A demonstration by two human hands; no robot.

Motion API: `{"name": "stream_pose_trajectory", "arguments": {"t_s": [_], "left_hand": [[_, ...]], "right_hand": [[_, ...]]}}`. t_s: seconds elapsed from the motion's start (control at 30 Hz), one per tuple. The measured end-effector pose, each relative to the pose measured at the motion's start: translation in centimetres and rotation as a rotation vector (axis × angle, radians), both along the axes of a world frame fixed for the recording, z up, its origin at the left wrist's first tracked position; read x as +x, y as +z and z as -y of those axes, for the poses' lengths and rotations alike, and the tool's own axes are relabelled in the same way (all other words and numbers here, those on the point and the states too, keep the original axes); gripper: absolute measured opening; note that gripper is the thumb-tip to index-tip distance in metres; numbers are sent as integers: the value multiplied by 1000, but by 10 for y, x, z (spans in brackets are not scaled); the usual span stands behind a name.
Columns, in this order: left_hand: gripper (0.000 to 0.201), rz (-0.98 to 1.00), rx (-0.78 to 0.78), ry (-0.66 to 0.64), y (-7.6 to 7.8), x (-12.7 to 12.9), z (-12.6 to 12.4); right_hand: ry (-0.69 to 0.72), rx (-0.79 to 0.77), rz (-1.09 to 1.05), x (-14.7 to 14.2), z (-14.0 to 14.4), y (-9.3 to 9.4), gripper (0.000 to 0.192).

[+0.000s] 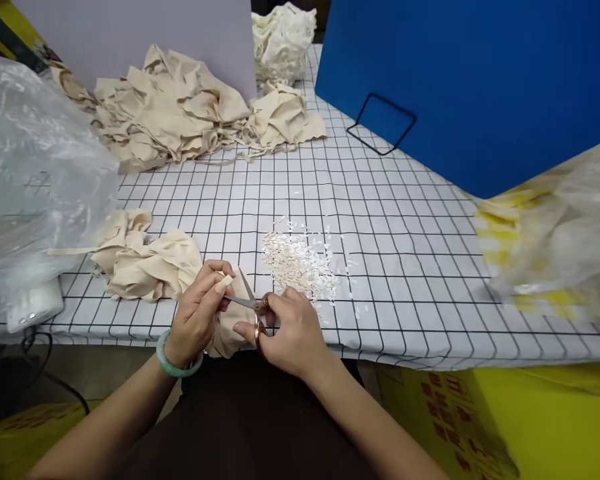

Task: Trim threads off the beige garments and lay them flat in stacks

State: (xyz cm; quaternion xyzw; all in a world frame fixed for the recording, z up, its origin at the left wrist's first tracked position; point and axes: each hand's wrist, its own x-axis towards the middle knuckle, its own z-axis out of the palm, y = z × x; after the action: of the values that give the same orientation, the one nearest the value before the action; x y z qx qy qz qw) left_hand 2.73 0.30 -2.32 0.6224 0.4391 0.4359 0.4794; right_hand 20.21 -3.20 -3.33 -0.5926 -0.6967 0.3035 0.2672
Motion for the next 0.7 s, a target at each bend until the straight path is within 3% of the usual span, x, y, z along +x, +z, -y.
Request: {"name": "stream_pose_trajectory", "arguments": {"t_s": [0.17,0.7], "left_hand": [[36,43,18,-79,3,1,-6],[34,-4,81,-88,-1,-8,-3]], "right_hand": [[9,-69,-15,-1,-4,1,41],[47,6,-49,-11,-14,3,46]]}}
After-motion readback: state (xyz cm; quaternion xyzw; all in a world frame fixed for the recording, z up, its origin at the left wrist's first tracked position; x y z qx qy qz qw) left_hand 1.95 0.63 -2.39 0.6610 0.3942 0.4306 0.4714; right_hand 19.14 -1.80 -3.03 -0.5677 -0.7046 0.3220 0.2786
